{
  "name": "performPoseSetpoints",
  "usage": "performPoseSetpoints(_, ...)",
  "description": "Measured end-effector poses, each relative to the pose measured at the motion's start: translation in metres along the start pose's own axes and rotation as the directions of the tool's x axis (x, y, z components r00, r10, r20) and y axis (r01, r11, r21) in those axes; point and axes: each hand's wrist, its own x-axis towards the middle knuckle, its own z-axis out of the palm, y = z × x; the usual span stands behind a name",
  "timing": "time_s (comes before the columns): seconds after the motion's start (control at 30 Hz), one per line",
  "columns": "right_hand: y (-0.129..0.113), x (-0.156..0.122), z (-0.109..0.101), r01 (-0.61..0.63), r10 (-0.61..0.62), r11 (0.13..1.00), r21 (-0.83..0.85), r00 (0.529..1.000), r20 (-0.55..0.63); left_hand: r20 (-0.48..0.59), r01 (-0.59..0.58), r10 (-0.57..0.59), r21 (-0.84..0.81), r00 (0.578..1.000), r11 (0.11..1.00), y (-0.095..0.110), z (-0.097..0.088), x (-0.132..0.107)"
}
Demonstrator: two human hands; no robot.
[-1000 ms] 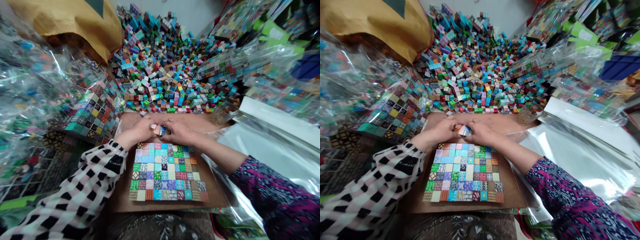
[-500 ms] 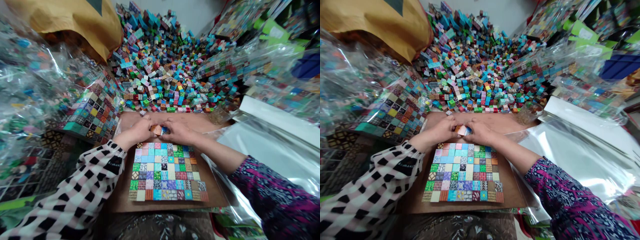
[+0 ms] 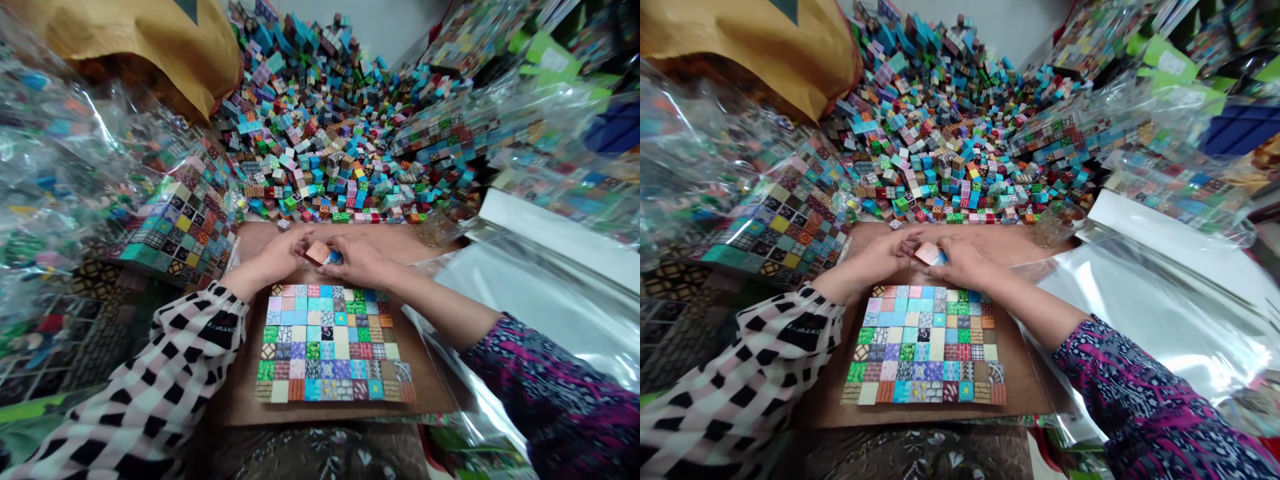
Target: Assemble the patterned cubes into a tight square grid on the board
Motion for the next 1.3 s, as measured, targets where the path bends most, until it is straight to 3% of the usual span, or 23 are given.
performPoseSetpoints(0.1,0.002,-0.003,-0.02,0.085,-0.085,0.996,0.01,0.994,0.069,0.066,0.026,-0.021,-0.068,0.998,0.997,-0.002,-0.004,-0.003)
performPoseSetpoints(0.23,0.005,0.001,-0.04,0.17,-0.163,0.985,-0.028,0.973,0.161,-0.023,0.048,-0.05,-0.105,0.998,0.993,-0.001,-0.005,-0.005)
performPoseSetpoints(0.33,0.005,0.009,-0.035,0.266,-0.26,0.964,-0.011,0.949,0.176,-0.103,0.047,-0.056,-0.085,0.993,0.995,0.002,-0.004,-0.006)
performPoseSetpoints(0.43,0.004,0.016,-0.024,0.285,-0.273,0.958,-0.022,0.935,0.229,-0.14,0.039,-0.044,-0.042,0.989,0.998,0.005,-0.005,-0.009)
performPoseSetpoints(0.6,0.0,0.019,-0.026,0.311,-0.268,0.942,-0.131,0.926,0.267,-0.144,0.057,-0.059,-0.015,0.988,0.998,0.009,-0.01,-0.014)
performPoseSetpoints(0.73,0.003,0.019,-0.026,0.324,-0.287,0.939,-0.115,0.923,0.254,-0.141,0.057,-0.056,0.002,0.988,0.998,0.014,-0.013,-0.019)
performPoseSetpoints(0.9,0.007,0.019,-0.018,0.36,-0.345,0.932,-0.042,0.916,0.206,-0.124,-0.017,0.021,0.033,0.992,0.999,0.027,-0.016,-0.033)
performPoseSetpoints(1.0,0.006,0.013,-0.023,0.313,-0.296,0.947,-0.076,0.939,0.176,-0.091,-0.086,0.1,0.143,0.991,0.986,0.039,-0.015,-0.049)
performPoseSetpoints(1.13,0.011,-0.008,-0.041,0.244,-0.237,0.964,-0.109,0.969,0.076,0.0,-0.23,0.255,0.429,0.967,0.874,0.055,-0.007,-0.077)
performPoseSetpoints(1.3,0.015,-0.05,-0.05,0.238,-0.238,0.97,-0.044,0.971,0.007,0.17,-0.29,0.24,0.68,0.956,0.674,0.062,0.018,-0.114)
